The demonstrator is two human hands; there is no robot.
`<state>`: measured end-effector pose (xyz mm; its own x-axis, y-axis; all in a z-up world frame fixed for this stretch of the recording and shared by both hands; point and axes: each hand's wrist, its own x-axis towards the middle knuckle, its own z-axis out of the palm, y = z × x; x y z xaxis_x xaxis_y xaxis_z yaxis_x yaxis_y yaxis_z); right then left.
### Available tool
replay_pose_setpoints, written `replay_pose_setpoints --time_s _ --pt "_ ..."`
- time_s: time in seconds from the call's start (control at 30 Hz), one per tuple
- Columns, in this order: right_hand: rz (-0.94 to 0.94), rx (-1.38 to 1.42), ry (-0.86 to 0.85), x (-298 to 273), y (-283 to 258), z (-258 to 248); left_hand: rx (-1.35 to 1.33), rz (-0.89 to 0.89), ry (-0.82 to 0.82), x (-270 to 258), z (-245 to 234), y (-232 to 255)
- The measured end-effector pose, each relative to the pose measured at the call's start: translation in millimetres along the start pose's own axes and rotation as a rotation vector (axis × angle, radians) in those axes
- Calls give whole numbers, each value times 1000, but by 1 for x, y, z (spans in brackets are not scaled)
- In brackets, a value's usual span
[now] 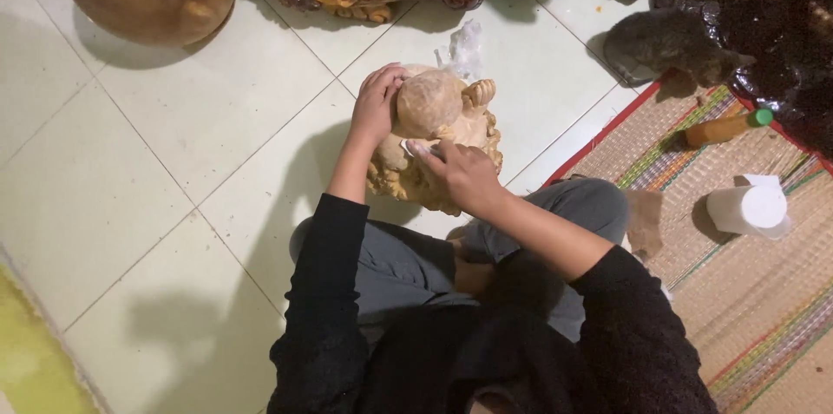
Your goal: Sanding and cleaning the surface of a detailed wooden sculpture by hand using a small piece of sandpaper.
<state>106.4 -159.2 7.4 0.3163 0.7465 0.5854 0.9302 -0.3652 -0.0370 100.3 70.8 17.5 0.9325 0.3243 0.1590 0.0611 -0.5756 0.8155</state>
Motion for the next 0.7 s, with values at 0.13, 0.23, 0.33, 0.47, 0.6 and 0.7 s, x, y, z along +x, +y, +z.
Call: replay_pose_setpoints --time_s 0.13,0.23,0.33,0.47,0.6,0.7 --pt "204 272 -178 -43 6 -13 -22 14 -13 0 -3 -3" --pt "405 271 -142 -73 2 -17 -10 16 -16 0 -3 -4" --pt "546 432 -57 -66 -1 -16 1 24 -7 1 -5 -5" --pt "626 414 -206 -42 4 -11 -14 39 10 -1 -7 -6" --pt "567 255 -223 -56 -5 -12 -3 35 18 0 -6 -3" --pt "536 226 -185 -60 -11 -16 1 28 23 0 -6 -5"
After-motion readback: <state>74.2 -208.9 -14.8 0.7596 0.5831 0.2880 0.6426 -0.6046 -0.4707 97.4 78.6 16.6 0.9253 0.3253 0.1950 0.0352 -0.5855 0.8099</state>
